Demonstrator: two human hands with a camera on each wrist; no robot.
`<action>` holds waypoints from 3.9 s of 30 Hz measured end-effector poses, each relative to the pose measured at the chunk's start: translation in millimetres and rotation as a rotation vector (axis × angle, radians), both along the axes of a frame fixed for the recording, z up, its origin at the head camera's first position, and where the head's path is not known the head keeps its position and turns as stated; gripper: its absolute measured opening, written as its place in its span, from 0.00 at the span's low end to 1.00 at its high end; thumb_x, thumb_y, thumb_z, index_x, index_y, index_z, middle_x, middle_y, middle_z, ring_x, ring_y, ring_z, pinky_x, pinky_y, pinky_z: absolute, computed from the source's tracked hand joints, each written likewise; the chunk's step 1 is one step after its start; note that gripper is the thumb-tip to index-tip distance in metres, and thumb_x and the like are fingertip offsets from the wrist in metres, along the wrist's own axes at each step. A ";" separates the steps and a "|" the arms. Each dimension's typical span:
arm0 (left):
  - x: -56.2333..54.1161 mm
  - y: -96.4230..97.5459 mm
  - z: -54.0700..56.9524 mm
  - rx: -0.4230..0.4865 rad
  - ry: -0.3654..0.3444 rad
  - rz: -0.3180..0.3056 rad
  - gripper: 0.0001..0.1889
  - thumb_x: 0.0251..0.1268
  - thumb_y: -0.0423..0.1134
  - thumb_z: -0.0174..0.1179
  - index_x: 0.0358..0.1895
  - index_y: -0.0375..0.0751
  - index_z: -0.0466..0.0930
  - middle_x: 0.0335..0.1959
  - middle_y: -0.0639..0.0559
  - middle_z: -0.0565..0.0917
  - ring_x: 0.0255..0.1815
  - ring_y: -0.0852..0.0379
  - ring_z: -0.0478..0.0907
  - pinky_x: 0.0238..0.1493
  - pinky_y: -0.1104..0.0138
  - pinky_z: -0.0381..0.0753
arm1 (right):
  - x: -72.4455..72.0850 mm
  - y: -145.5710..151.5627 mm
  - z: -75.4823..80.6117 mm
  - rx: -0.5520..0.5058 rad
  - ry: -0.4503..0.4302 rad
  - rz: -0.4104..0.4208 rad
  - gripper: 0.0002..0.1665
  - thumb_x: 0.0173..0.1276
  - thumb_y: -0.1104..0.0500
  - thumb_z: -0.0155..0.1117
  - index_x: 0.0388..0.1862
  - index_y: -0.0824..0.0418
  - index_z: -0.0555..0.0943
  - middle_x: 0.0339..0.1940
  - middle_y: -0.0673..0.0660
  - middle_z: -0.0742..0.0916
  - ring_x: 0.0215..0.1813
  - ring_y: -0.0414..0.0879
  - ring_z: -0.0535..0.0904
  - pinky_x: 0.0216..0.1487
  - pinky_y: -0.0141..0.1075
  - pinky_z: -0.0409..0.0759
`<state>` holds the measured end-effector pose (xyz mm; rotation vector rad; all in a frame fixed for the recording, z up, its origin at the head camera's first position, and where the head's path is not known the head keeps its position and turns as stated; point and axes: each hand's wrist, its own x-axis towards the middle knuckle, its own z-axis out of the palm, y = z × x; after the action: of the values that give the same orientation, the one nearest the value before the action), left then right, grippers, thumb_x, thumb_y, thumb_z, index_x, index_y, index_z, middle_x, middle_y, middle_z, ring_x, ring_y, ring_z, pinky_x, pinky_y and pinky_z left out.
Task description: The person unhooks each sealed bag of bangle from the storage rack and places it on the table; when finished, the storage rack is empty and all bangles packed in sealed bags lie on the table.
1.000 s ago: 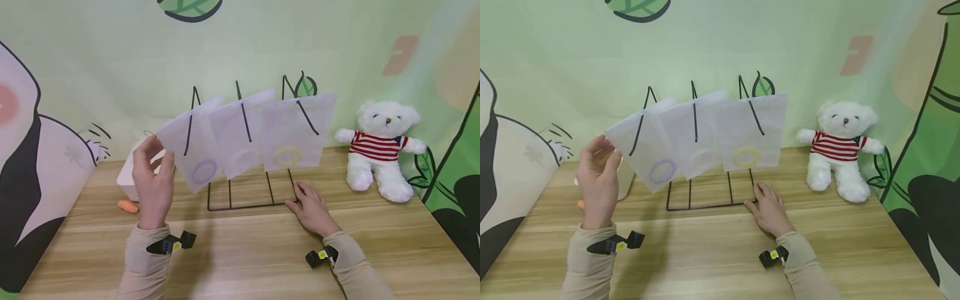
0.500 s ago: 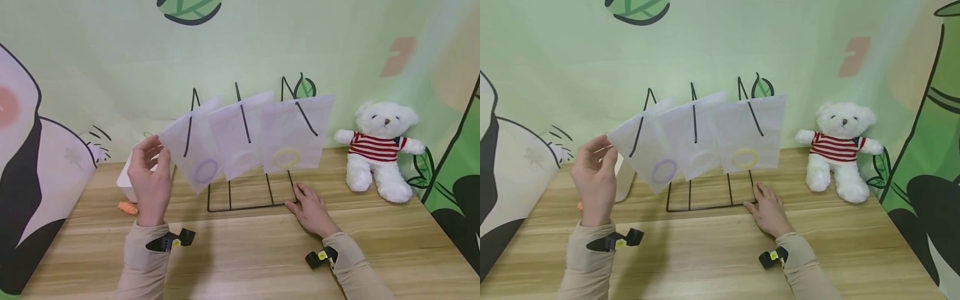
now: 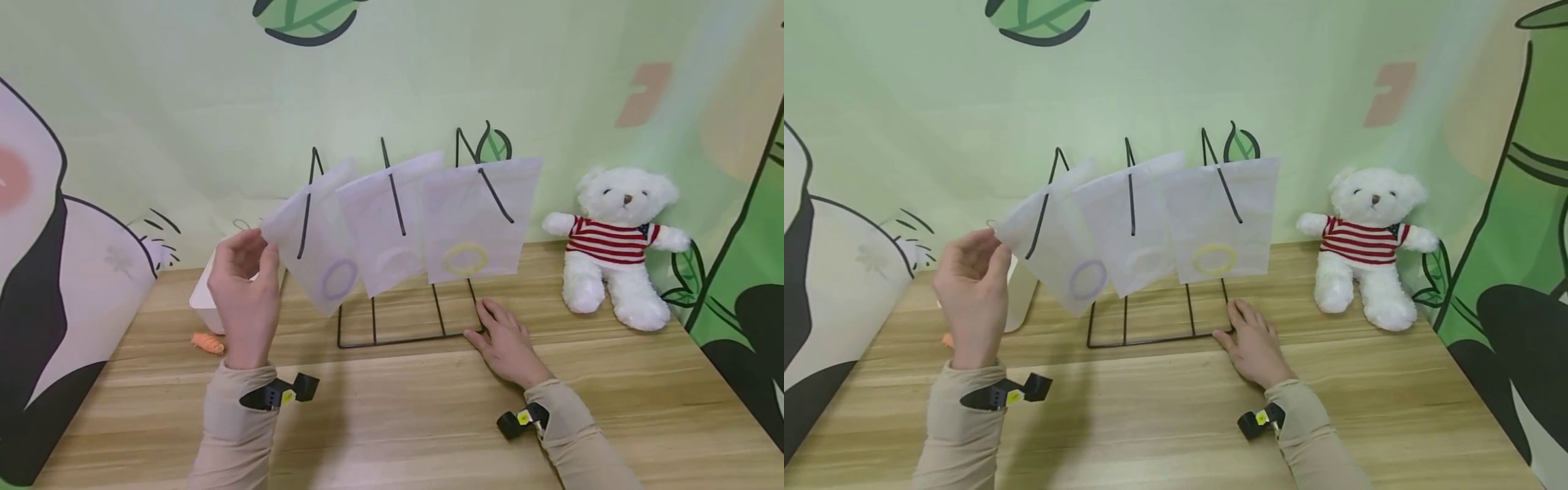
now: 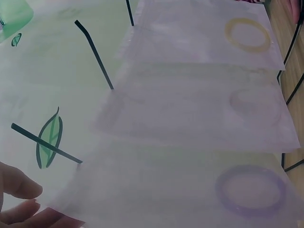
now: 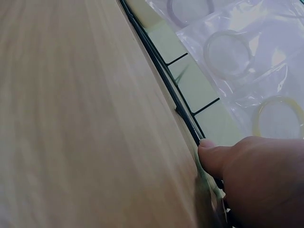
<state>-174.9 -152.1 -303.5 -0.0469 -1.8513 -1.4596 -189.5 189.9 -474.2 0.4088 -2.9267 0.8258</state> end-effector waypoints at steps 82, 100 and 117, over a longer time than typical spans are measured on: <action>2.7 -12.2 -9.3 -0.088 0.039 0.035 0.09 0.68 0.33 0.59 0.42 0.28 0.84 0.35 0.39 0.86 0.26 0.65 0.75 0.29 0.77 0.72 | -3.0 -3.4 6.9 0.217 0.053 0.045 0.37 0.75 0.48 0.54 0.71 0.73 0.62 0.71 0.72 0.66 0.71 0.65 0.61 0.66 0.62 0.61; 9.4 -14.9 -9.9 -0.052 0.049 0.027 0.09 0.68 0.33 0.60 0.41 0.27 0.84 0.32 0.39 0.85 0.25 0.64 0.74 0.27 0.77 0.71 | -2.9 -3.1 10.0 0.215 0.050 0.050 0.37 0.75 0.48 0.54 0.72 0.72 0.62 0.71 0.72 0.66 0.71 0.65 0.62 0.66 0.63 0.61; 18.1 -20.3 -6.6 -0.077 0.063 -0.012 0.09 0.67 0.35 0.61 0.42 0.30 0.84 0.35 0.42 0.86 0.26 0.61 0.75 0.29 0.76 0.74 | -2.5 -1.8 8.9 0.211 0.062 0.058 0.36 0.75 0.49 0.54 0.71 0.72 0.63 0.71 0.72 0.67 0.71 0.66 0.62 0.65 0.63 0.60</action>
<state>-156.8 -172.4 -310.1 -0.1410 -1.8581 -1.3792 -192.0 188.1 -465.3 0.5255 -2.9656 0.5004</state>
